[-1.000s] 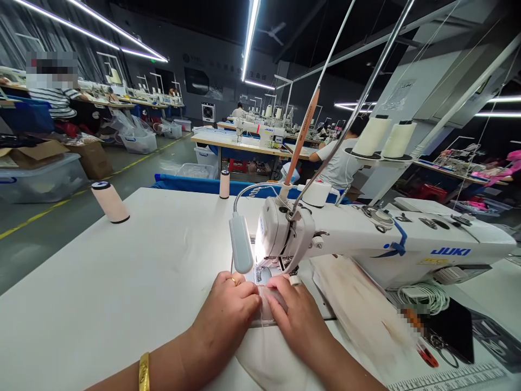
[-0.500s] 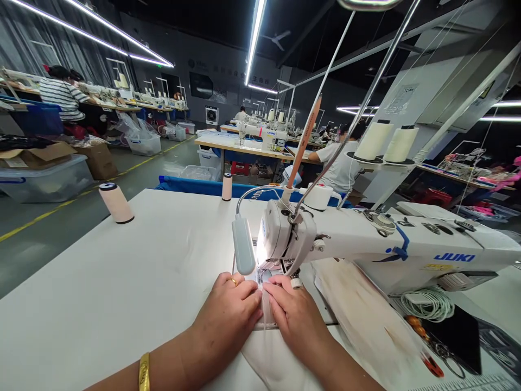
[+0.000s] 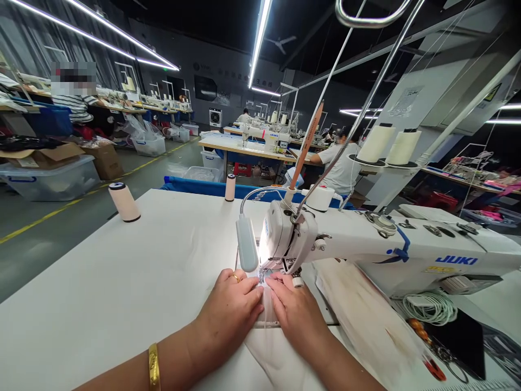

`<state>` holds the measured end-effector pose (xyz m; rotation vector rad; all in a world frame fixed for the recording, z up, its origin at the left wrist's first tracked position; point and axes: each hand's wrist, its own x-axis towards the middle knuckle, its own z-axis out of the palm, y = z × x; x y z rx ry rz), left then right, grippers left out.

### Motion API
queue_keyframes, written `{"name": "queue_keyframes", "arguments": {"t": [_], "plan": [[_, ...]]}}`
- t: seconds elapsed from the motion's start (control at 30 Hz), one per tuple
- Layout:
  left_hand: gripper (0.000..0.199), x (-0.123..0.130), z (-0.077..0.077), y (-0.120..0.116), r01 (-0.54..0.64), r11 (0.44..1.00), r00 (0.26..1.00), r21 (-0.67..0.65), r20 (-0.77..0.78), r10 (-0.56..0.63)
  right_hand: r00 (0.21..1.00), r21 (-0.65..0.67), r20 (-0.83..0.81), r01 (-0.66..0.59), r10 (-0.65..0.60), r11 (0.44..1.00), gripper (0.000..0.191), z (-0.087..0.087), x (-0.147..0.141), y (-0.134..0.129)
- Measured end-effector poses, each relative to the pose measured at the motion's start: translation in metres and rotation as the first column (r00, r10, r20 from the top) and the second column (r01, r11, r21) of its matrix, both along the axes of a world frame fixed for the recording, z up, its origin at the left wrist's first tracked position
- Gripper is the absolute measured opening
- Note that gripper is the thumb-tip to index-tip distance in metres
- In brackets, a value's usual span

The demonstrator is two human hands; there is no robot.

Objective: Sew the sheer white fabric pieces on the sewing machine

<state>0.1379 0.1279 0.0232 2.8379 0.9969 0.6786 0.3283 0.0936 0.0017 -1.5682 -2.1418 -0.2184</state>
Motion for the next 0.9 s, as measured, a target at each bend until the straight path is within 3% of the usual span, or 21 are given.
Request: {"name": "queue_keyframes", "arguments": {"t": [0.17, 0.27, 0.3, 0.37, 0.4, 0.43, 0.5, 0.53, 0.63, 0.77, 0.9], "plan": [[0.014, -0.010, 0.015, -0.005, 0.039, 0.989, 0.999, -0.140, 0.025, -0.036, 1.000, -0.015, 0.012, -0.022, 0.022, 1.000, 0.033, 0.005, 0.003, -0.007], [0.036, -0.023, 0.029, -0.012, 0.156, 0.949, 0.987, -0.273, 0.012, -0.159, 0.995, -0.114, -0.032, -0.102, 0.099, 0.988, 0.022, 0.022, 0.008, -0.021], [0.040, -0.026, 0.031, -0.014, 0.184, 0.937, 0.982, -0.297, 0.008, -0.190, 0.989, -0.180, -0.062, -0.146, 0.137, 0.973, 0.026, 0.028, 0.010, -0.025], [0.030, -0.030, 0.029, -0.014, 0.210, 0.933, 0.976, -0.292, 0.011, -0.217, 0.973, -0.312, -0.118, -0.225, 0.197, 0.923, 0.051, 0.038, 0.014, -0.032], [0.016, -0.030, 0.026, -0.012, 0.214, 0.939, 0.976, -0.268, 0.017, -0.217, 0.967, -0.352, -0.136, -0.249, 0.213, 0.902, 0.053, 0.041, 0.015, -0.034], [0.006, -0.028, 0.021, -0.010, 0.211, 0.946, 0.977, -0.245, 0.028, -0.210, 0.965, -0.364, -0.146, -0.259, 0.220, 0.895, 0.043, 0.043, 0.016, -0.035], [0.017, -0.021, 0.013, -0.003, 0.194, 0.952, 0.980, -0.235, 0.083, -0.180, 0.962, -0.318, -0.157, -0.263, 0.223, 0.911, 0.010, 0.041, 0.017, -0.034], [0.018, -0.017, 0.010, 0.000, 0.180, 0.950, 0.981, -0.257, 0.122, -0.153, 0.959, -0.274, -0.173, -0.264, 0.223, 0.925, 0.008, 0.039, 0.017, -0.032], [0.016, -0.005, 0.009, 0.007, 0.143, 0.927, 0.971, -0.347, 0.231, -0.063, 0.937, -0.136, -0.266, -0.267, 0.225, 0.954, 0.016, 0.034, 0.012, -0.027], [0.014, 0.004, 0.012, 0.008, 0.064, 0.924, 0.966, -0.377, 0.255, 0.038, 0.893, 0.062, -0.397, -0.206, 0.214, 0.976, 0.019, 0.033, 0.002, -0.021], [0.017, 0.006, 0.009, 0.012, 0.040, 0.934, 0.965, -0.354, 0.257, 0.056, 0.862, 0.128, -0.465, -0.160, 0.202, 0.979, 0.023, 0.034, -0.005, -0.018]]}}
